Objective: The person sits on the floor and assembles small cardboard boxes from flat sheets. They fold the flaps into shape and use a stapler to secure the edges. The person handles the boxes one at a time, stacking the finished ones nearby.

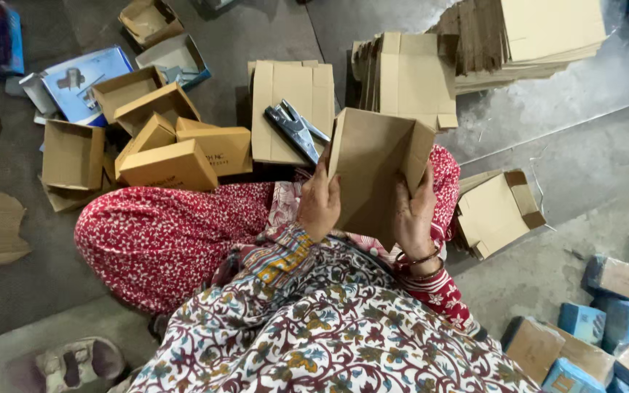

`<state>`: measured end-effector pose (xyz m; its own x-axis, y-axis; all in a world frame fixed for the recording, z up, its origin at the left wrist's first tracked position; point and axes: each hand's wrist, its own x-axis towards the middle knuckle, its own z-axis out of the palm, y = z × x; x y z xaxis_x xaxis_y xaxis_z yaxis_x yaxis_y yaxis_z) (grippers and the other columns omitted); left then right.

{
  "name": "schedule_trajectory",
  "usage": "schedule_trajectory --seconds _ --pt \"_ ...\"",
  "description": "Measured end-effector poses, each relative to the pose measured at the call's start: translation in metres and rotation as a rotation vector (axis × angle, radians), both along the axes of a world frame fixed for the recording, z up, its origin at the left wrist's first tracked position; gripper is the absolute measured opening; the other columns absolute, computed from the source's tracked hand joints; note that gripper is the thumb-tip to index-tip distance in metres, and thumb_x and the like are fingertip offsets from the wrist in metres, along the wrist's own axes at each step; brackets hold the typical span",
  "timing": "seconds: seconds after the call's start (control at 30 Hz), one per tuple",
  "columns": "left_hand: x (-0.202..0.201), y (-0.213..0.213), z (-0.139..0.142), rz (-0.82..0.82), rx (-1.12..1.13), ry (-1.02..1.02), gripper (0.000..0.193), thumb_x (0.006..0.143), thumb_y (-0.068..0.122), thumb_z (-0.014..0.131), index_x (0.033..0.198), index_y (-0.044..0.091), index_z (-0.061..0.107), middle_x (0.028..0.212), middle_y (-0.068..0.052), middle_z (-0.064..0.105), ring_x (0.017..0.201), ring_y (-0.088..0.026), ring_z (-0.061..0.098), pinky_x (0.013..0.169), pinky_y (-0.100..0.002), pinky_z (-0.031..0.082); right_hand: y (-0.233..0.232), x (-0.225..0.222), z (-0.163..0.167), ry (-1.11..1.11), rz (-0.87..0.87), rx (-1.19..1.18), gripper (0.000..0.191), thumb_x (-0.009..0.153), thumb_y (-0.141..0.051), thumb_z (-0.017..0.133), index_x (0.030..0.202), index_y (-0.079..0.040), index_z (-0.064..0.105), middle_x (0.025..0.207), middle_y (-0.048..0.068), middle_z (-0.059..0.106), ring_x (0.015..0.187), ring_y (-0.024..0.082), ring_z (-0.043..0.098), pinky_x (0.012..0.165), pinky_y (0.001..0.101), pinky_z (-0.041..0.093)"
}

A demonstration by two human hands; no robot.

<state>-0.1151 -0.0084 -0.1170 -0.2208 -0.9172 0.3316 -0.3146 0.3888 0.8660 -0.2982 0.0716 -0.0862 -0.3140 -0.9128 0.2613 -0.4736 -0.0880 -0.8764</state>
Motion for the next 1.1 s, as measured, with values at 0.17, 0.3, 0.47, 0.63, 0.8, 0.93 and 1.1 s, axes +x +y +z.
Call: schedule_trajectory --seconds 0.17,0.3,0.47,0.63,0.8,0.93,1.1 --pt "0.039 -0.022 0.021 -0.339 0.441 0.398 0.033 0.103 0.009 0.068 0.134 -0.002 0.062 0.107 -0.008 0.075 0.096 -0.010 0.066 0.085 -0.026 0.056 -0.008 -0.009 0.012 -0.587 0.141 0.107 0.067 0.100 0.005 0.052 0.160 -0.003 0.024 0.143 0.014 0.051 0.127 0.024 0.053 0.106 0.0367 0.048" --pt "0.050 -0.029 0.027 -0.223 0.534 0.486 0.023 0.096 0.017 0.075 0.108 -0.003 0.073 0.098 -0.005 0.076 0.088 -0.009 0.068 0.080 -0.025 0.057 -0.002 -0.004 0.024 -0.671 0.257 0.172 0.069 0.097 0.002 0.052 0.160 -0.005 0.023 0.156 0.006 0.043 0.142 0.017 0.042 0.119 0.0326 0.032" --pt "0.043 -0.023 0.020 -0.200 0.706 0.718 0.023 0.091 0.012 0.079 0.106 -0.004 0.073 0.098 -0.006 0.074 0.088 -0.011 0.067 0.080 -0.026 0.055 -0.002 -0.002 0.037 -0.634 0.239 -0.040 0.047 0.094 -0.002 0.057 0.141 0.001 0.052 0.141 0.010 0.054 0.135 0.020 0.049 0.119 0.0332 0.035" --pt "0.043 -0.030 0.015 -0.263 0.871 0.849 0.026 0.090 0.009 0.078 0.113 -0.001 0.070 0.105 -0.006 0.075 0.093 -0.013 0.070 0.084 -0.027 0.057 -0.005 0.003 0.032 -0.587 0.383 -0.293 0.010 0.098 -0.003 0.057 0.099 -0.001 0.067 0.121 0.008 0.057 0.114 0.015 0.051 0.115 0.0287 0.039" --pt "0.041 -0.025 0.016 -0.305 0.797 1.017 0.037 0.088 -0.001 0.080 0.117 0.009 0.061 0.108 0.001 0.067 0.100 -0.010 0.064 0.089 -0.027 0.055 -0.011 0.003 0.030 -0.682 0.278 -0.203 0.015 0.094 0.010 0.058 0.102 -0.003 0.062 0.121 0.008 0.056 0.118 0.017 0.053 0.110 0.0295 0.045" --pt "0.042 -0.020 0.021 -0.421 0.811 1.137 0.032 0.086 -0.002 0.080 0.105 0.011 0.058 0.112 0.003 0.067 0.103 -0.009 0.063 0.091 -0.026 0.056 -0.015 0.002 0.036 -0.937 0.187 -0.102 0.032 0.092 0.010 0.058 0.120 -0.006 0.061 0.122 0.009 0.059 0.110 0.016 0.057 0.096 0.0271 0.045" --pt "0.042 -0.019 0.021 -0.306 0.767 1.066 0.030 0.090 -0.001 0.080 0.112 0.010 0.062 0.104 0.002 0.066 0.097 -0.009 0.062 0.086 -0.025 0.054 -0.015 -0.001 0.034 -0.719 0.157 0.070 0.025 0.101 -0.002 0.059 0.126 -0.001 0.064 0.123 0.010 0.062 0.116 0.016 0.058 0.105 0.0276 0.044"
